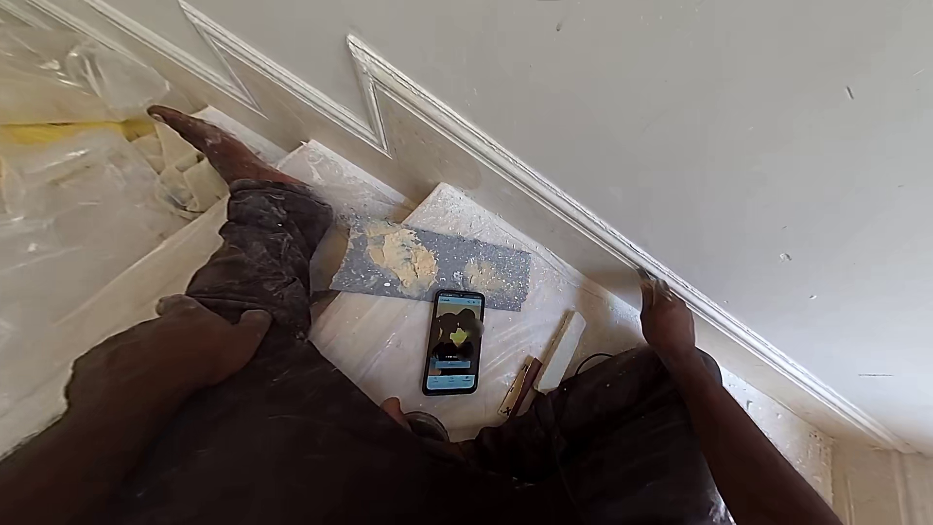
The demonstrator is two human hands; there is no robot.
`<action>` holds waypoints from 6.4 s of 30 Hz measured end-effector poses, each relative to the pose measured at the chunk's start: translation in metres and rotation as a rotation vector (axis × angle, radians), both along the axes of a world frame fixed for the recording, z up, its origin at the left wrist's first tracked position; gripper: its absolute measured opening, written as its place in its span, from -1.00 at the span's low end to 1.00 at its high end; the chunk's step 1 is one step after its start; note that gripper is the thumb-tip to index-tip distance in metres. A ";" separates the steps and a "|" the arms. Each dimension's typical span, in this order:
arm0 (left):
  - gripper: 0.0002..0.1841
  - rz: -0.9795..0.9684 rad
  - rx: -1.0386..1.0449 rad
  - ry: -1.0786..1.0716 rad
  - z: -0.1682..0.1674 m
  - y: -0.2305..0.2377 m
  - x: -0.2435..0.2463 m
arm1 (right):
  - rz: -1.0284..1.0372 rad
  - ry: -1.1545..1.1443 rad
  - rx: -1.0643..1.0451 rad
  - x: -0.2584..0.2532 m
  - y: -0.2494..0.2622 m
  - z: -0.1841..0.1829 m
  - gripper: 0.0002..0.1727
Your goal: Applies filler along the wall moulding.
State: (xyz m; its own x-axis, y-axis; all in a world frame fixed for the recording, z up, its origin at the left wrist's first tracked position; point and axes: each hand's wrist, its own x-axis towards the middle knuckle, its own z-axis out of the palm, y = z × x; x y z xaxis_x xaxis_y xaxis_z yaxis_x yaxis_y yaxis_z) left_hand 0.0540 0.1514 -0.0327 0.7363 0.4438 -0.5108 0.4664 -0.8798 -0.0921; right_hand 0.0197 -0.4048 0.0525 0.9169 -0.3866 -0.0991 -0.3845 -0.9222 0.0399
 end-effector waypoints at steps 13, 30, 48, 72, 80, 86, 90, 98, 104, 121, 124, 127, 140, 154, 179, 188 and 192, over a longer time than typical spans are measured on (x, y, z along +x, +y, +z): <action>-0.04 0.080 -0.059 -0.057 -0.009 0.010 0.002 | 0.145 0.067 0.113 0.087 0.107 0.009 -0.49; -0.04 0.069 -0.028 -0.044 0.004 -0.001 -0.002 | 0.085 0.088 0.162 0.074 0.100 0.009 -0.47; -0.06 0.046 -0.086 -0.050 0.001 0.010 -0.002 | 0.098 0.048 0.114 -0.003 0.009 0.001 -0.47; -0.07 0.057 -0.037 -0.044 0.011 -0.007 -0.002 | 0.001 0.027 0.067 0.029 0.043 0.001 -0.48; -0.06 0.069 -0.034 -0.058 0.009 -0.010 -0.002 | 0.013 -0.002 0.000 0.008 0.009 -0.001 -0.48; -0.06 0.045 -0.022 -0.059 0.002 -0.002 -0.001 | -0.009 -0.025 0.051 0.006 0.011 -0.009 -0.45; -0.04 0.024 -0.043 -0.060 0.005 0.002 -0.005 | 0.048 -0.033 0.004 0.003 -0.001 -0.005 -0.46; -0.03 0.020 0.016 -0.031 -0.007 0.002 0.002 | 0.048 0.020 0.040 0.041 0.054 -0.004 -0.44; -0.02 0.078 -0.017 -0.056 -0.001 0.000 0.002 | 0.149 0.052 0.113 0.109 0.141 0.008 -0.47; 0.04 0.030 -0.003 -0.043 -0.011 0.007 0.003 | 0.025 -0.004 0.367 0.025 0.010 -0.018 -0.25; 0.05 0.055 -0.013 -0.049 -0.010 0.008 0.000 | 0.016 0.044 0.407 0.055 0.031 -0.007 -0.25; 0.02 0.061 -0.020 -0.063 -0.004 0.005 -0.001 | 0.026 0.049 0.379 0.069 0.037 -0.001 -0.25; 0.02 0.060 -0.022 -0.063 -0.011 0.009 0.001 | -0.148 0.157 0.619 0.087 0.058 0.014 -0.31; 0.04 0.065 -0.026 -0.068 -0.008 0.006 0.001 | -0.187 0.129 0.712 0.083 0.056 0.014 -0.33; -0.04 0.106 -0.013 -0.043 0.006 -0.005 0.004 | -0.039 0.110 0.612 0.138 0.139 -0.005 -0.23; -0.05 0.086 -0.031 -0.057 0.010 -0.007 0.000 | 0.005 0.084 0.468 0.109 0.098 -0.006 -0.23; -0.05 0.098 -0.052 -0.043 0.021 -0.013 0.006 | 0.041 0.098 0.543 0.135 0.132 -0.005 -0.24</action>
